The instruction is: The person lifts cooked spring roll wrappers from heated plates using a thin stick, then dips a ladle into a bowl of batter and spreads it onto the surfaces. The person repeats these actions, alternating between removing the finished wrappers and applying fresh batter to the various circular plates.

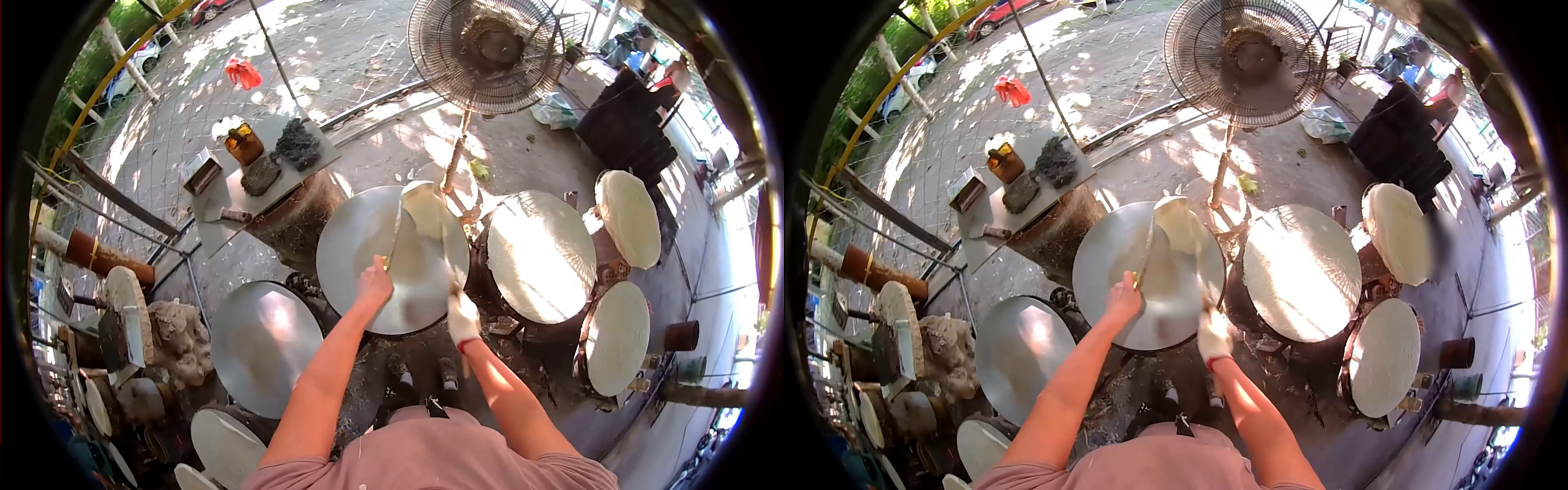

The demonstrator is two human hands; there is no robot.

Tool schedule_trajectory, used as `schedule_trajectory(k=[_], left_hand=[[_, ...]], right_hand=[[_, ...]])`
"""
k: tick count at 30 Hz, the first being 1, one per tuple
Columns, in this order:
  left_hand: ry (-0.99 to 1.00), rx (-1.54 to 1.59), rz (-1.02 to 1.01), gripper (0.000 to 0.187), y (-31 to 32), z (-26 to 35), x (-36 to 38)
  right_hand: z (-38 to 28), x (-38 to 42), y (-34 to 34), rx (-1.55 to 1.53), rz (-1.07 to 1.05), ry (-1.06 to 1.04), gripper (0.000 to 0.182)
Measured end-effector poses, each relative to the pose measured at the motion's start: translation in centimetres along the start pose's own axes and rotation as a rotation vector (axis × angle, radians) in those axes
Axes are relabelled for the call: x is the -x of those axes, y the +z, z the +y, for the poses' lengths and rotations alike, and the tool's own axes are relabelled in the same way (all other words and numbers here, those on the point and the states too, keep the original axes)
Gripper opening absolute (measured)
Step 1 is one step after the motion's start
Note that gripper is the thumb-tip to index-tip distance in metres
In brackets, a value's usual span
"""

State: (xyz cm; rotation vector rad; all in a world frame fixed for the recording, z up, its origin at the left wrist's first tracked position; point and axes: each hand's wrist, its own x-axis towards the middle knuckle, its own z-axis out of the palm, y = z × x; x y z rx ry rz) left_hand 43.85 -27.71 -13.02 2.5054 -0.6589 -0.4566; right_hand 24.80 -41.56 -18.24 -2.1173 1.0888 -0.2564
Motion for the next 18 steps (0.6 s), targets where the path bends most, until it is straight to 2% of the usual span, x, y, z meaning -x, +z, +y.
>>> schedule_trajectory(k=[1,2,4,7,9,10,12,13,14,16,17,18], left_hand=[[-0.007,-0.026,0.004,0.025,-0.7,-0.7,-0.4],[-0.015,-0.054,0.011,0.025,-1.4,-1.4,-0.8],[-0.005,-0.042,0.052,0.021,-2.2,-3.5,-1.1],[0.031,-0.073,0.107,0.02,-3.3,-5.5,-1.0],[0.044,-0.136,0.065,0.021,-4.3,-6.0,-0.5],[0.026,-0.151,0.063,0.022,-4.3,-6.1,-0.6],[-0.018,-0.186,0.057,0.023,-4.6,-6.6,-0.4],[-0.033,-0.199,0.059,0.023,-5.4,-6.7,-0.1],[-0.047,-0.211,0.064,0.022,-6.4,-6.8,0.3],[-0.072,-0.219,0.097,0.023,-7.2,-7.4,-0.1],[-0.082,-0.228,0.107,0.024,-7.0,-8.4,0.3],[-0.087,-0.241,0.112,0.026,-6.9,-9.0,0.6]], right_hand=[[-1.6,-1.5,1.1,-0.398,-0.114,0.151,0.032],[-7.5,-1.1,-2.1,-0.758,-0.297,0.419,0.023],[-6.4,-2.8,-1.1,-0.638,-0.25,0.393,0.019],[-1.6,-0.9,0.9,-0.214,0.096,-0.091,0.038],[-4.5,0.6,2.0,-0.051,-0.056,0.299,0.046],[-5.3,-0.1,3.6,-0.297,0.002,0.05,0.043],[-11.2,-1.1,-0.4,-0.666,-0.397,0.567,0.032],[-10.4,-1.5,-0.4,-0.708,-0.359,0.567,0.032],[-8.3,-1.6,-0.3,-0.62,-0.311,0.532,0.035],[-6.8,-1.0,0.0,-0.763,-0.082,0.354,0.044],[-4.7,-1.7,2.6,-0.553,-0.004,0.393,0.049],[-3.4,-2.3,4.5,-0.209,-0.08,0.17,0.045]])
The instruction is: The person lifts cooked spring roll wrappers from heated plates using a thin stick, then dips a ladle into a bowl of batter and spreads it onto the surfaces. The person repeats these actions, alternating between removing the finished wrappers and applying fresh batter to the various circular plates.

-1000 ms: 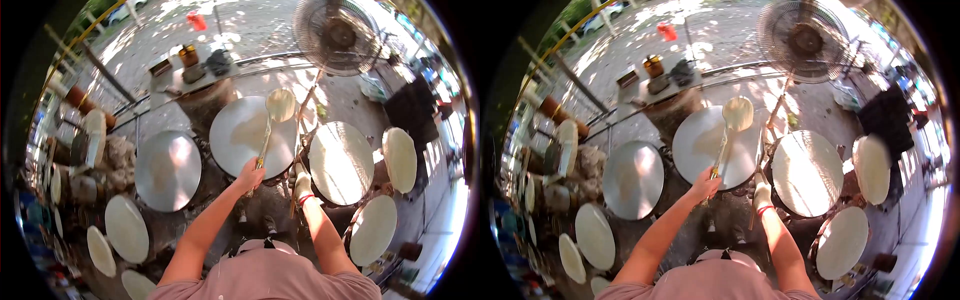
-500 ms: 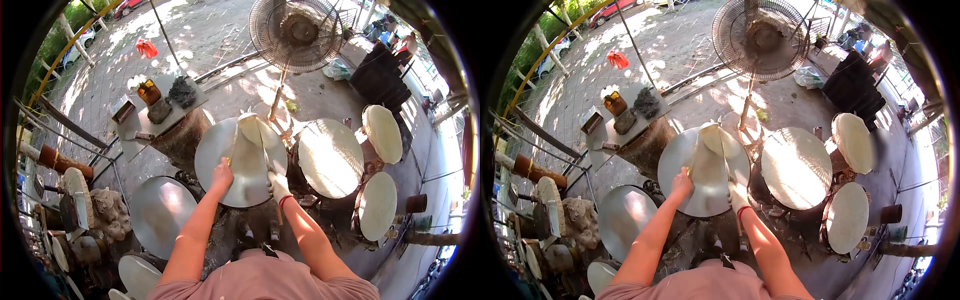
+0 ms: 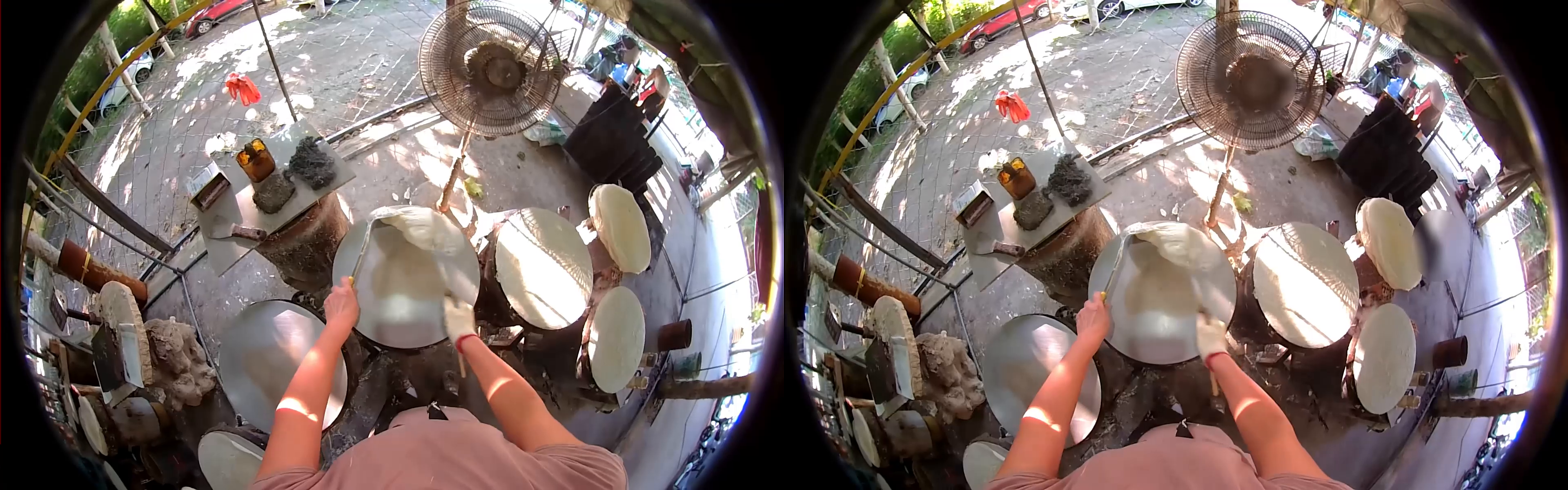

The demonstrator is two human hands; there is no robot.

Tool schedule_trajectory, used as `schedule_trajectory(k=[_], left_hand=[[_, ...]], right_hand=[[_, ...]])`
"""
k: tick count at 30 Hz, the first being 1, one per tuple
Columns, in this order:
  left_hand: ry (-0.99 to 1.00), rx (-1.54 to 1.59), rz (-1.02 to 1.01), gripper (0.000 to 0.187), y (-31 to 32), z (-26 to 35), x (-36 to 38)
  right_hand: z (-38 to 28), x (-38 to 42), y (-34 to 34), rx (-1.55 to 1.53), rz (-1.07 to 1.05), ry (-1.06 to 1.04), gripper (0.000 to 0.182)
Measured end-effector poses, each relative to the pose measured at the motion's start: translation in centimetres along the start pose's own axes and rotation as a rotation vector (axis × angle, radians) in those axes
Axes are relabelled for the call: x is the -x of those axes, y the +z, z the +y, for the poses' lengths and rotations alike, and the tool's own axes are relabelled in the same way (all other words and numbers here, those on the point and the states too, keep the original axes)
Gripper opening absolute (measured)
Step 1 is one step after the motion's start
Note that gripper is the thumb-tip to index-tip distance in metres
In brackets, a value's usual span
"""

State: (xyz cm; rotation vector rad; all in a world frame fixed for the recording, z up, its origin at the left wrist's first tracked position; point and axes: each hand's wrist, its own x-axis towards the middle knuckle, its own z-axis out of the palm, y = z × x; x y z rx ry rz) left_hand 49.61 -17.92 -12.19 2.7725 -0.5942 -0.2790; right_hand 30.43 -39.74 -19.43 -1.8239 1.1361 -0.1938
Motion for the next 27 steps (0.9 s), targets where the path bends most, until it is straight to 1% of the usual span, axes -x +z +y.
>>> schedule_trajectory(k=[1,2,4,5,6,7,9,11,12,13,14,16,17,18,19,21,22,24,25,26,27], left_hand=[[-0.003,-0.01,-0.001,0.028,-0.2,0.0,0.2],[-0.008,-0.021,-0.004,0.031,-0.7,-0.1,0.7],[-0.005,-0.049,0.027,0.039,-1.6,-0.8,1.4],[0.003,-0.064,0.058,0.044,-2.0,-1.7,1.8],[0.008,-0.075,0.091,0.049,-2.3,-2.3,2.2],[0.017,-0.066,0.094,0.052,-2.7,-2.7,2.3],[0.047,-0.066,0.081,0.059,-3.4,-3.6,3.4],[0.113,-0.033,0.116,0.059,-3.8,-4.3,4.5],[0.146,-0.018,0.133,0.059,-4.0,-4.7,5.1],[0.124,-0.012,0.135,0.058,-4.4,-5.1,5.7],[0.099,-0.005,0.136,0.057,-4.8,-5.7,6.4],[0.06,0.002,0.115,0.056,-5.7,-6.4,7.7],[0.045,0.002,0.093,0.056,-6.2,-6.5,8.3],[0.032,-0.002,0.068,0.056,-6.3,-6.7,8.9],[0.061,-0.02,0.1,0.055,-5.5,-7.4,9.2],[0.063,-0.009,0.118,0.056,-5.1,-7.3,10.0],[0.065,-0.005,0.126,0.056,-5.1,-7.2,10.5],[-0.045,0.048,0.091,0.053,-5.8,-7.4,11.8],[-0.103,0.076,0.069,0.052,-5.8,-7.7,12.9],[-0.066,0.109,0.119,0.049,-5.4,-8.3,13.6],[-0.031,0.142,0.171,0.046,-4.7,-9.2,14.3]], right_hand=[[-3.2,0.9,-0.2,-0.192,-0.16,0.118,0.041],[-7.8,2.3,-1.2,-0.383,-0.322,0.238,0.037],[-10.6,3.0,-4.3,-0.453,-0.401,0.341,0.023],[-9.4,2.8,-4.9,-0.358,-0.348,0.352,0.024],[-7.5,2.6,-5.2,-0.492,-0.316,0.272,0.028],[-7.2,2.5,-4.4,-0.468,-0.184,0.193,0.03],[-4.4,0.7,-0.4,-0.363,-0.09,0.002,0.032],[-5.8,0.2,0.5,-0.318,-0.295,0.088,0.032],[-10.4,1.6,-1.8,-0.361,-0.457,0.296,0.036],[-10.9,1.3,-3.5,-0.363,-0.537,0.31,0.046],[-12.0,2.3,-5.7,-0.322,-0.522,0.245,0.042],[-10.8,1.7,-7.2,-0.112,-0.386,0.072,0.04],[-10.5,1.7,-6.4,-0.27,-0.205,0.291,0.039],[-8.8,0.8,-4.5,-0.197,-0.193,0.105,0.039],[-5.6,-1.2,-1.6,-0.125,-0.179,-0.081,0.039],[-8.1,-0.4,-0.6,-0.216,-0.411,-0.008,0.04],[-10.2,0.6,-2.5,-0.212,-0.499,0.066,0.041],[-13.0,1.3,-5.7,-0.202,-0.674,0.202,0.043],[-13.0,1.2,-7.2,-0.043,-0.597,0.016,0.044],[-12.9,1.2,-8.1,-0.066,-0.542,-0.055,0.043],[-12.0,-0.1,-7.8,-0.089,-0.443,-0.004,0.043]])
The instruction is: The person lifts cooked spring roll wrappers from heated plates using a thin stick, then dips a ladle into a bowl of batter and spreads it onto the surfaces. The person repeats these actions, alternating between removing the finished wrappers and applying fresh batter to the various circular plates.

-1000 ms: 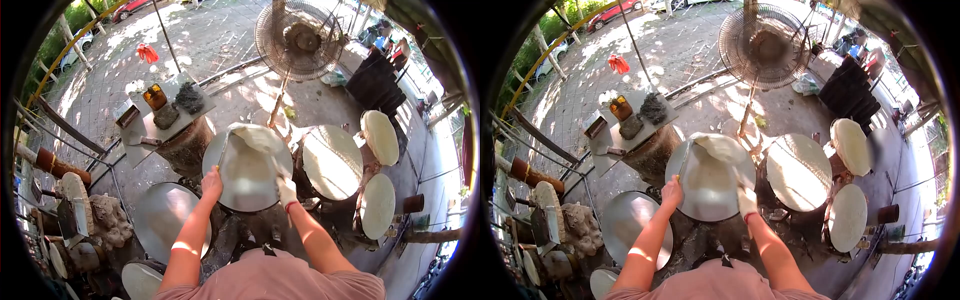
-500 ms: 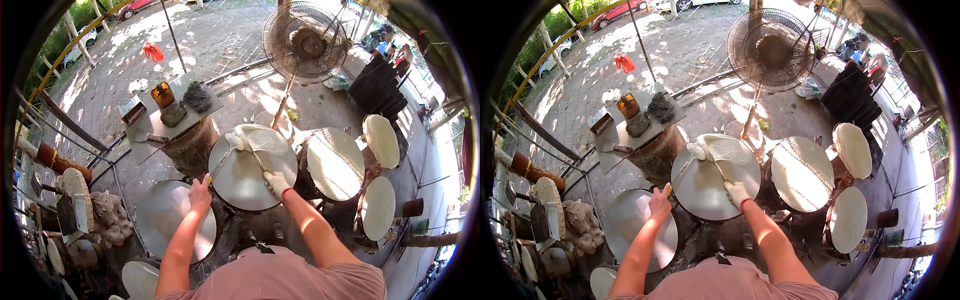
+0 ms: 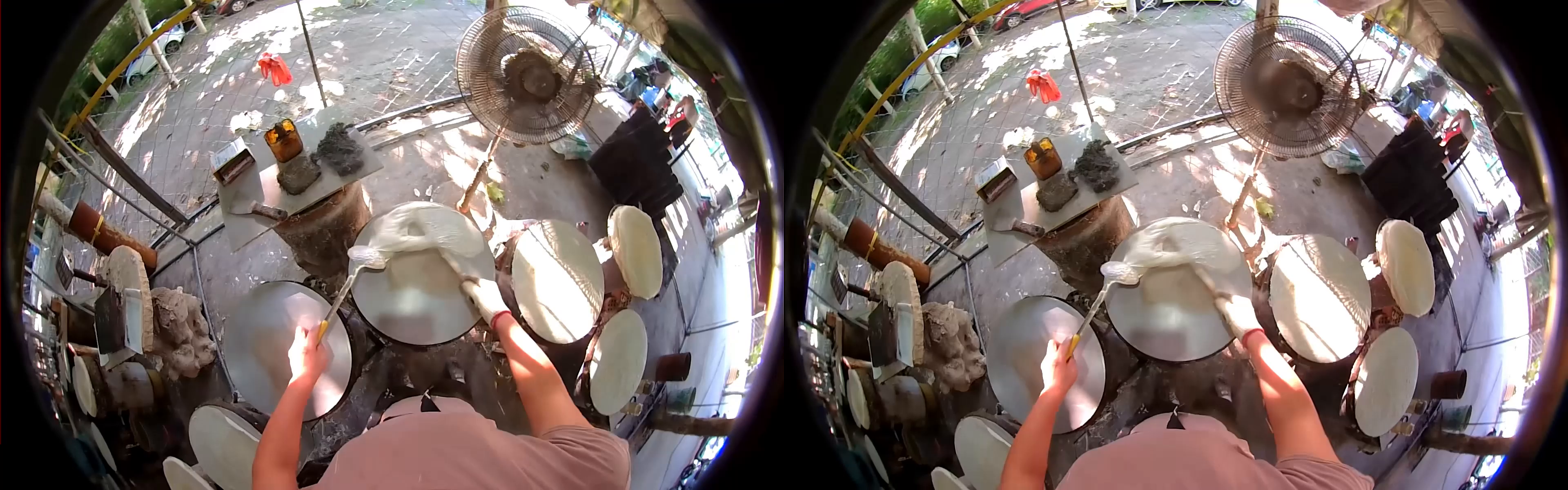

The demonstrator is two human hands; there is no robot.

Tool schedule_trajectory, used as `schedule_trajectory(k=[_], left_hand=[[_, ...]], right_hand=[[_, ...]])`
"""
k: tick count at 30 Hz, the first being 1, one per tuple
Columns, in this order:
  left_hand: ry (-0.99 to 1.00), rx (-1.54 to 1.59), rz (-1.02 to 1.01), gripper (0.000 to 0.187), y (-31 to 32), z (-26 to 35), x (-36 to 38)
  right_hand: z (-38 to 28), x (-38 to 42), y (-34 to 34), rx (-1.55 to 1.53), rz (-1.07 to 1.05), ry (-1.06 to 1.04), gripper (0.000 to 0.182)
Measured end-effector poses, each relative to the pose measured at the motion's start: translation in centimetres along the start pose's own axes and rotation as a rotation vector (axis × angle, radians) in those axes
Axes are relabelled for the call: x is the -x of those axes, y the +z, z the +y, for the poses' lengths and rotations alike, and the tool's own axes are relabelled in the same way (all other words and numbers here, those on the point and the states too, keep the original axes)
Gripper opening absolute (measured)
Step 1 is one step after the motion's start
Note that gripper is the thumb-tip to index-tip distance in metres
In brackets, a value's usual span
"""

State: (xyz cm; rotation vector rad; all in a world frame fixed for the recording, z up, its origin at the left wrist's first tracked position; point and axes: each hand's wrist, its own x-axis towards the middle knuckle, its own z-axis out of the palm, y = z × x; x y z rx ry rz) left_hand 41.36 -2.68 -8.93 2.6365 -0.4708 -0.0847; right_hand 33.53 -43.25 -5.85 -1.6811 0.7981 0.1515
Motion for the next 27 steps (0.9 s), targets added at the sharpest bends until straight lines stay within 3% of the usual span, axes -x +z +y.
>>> schedule_trajectory(k=[1,2,3,5,6,9,10,13,14,17,19,20,22,24,26,27], left_hand=[[0.037,0.031,0.039,0.043,0.3,-0.6,0.8],[0.078,0.074,0.099,0.036,0.7,-0.3,1.2],[0.073,0.199,0.112,0.035,1.2,0.1,1.4],[0.063,0.449,0.133,0.034,2.1,1.3,1.7],[0.167,0.493,0.211,0.037,2.8,1.7,1.7],[-0.289,0.818,0.01,0.031,3.0,3.0,3.1],[-0.32,0.858,0.009,0.027,3.1,3.6,3.1],[-0.487,1.065,-0.092,0.018,1.1,7.7,2.1],[-0.497,1.141,-0.046,0.012,2.3,8.0,2.0],[-0.565,1.272,-0.005,0.014,2.5,9.4,2.9],[-0.606,1.234,0.021,0.013,2.8,9.5,3.4],[-0.634,1.2,0.04,0.013,3.3,9.4,3.9],[-0.667,1.161,0.06,0.013,3.8,9.9,4.4],[-0.709,1.173,0.08,0.013,4.4,10.7,5.2],[-0.742,1.158,0.093,0.013,4.6,11.1,6.2],[-0.752,1.141,0.103,0.014,4.8,11.2,6.6]], right_hand=[[1.9,-1.6,0.4,-0.037,0.1,0.051,0.043],[4.9,-3.9,1.9,0.054,0.168,-0.233,0.046],[-0.7,-0.8,2.8,0.425,0.12,-0.089,0.046],[0.0,-3.0,4.0,0.007,-0.233,-0.012,0.043],[0.8,-3.6,3.1,-0.058,-0.328,0.081,0.04],[0.4,-4.1,-1.2,-0.168,-0.033,0.177,0.041],[0.6,-4.0,-1.5,-0.207,0.063,0.215,0.041],[0.7,-5.1,2.1,0.231,-0.054,-0.421,0.037],[-0.9,-4.4,2.3,0.022,-0.302,-0.017,0.041],[-0.4,-4.6,-1.2,0.12,-0.363,-0.104,0.041],[1.8,-7.0,-2.3,-0.05,-0.218,-0.112,0.041],[3.1,-8.6,-1.5,0.073,-0.181,-0.303,0.04],[1.5,-8.3,-0.2,0.202,-0.283,-0.299,0.038],[0.7,-7.1,-0.4,0.212,-0.56,0.009,0.041],[3.6,-8.1,-3.0,0.356,-0.685,-0.239,0.041],[3.3,-8.7,-3.0,0.366,-0.699,-0.247,0.041]])
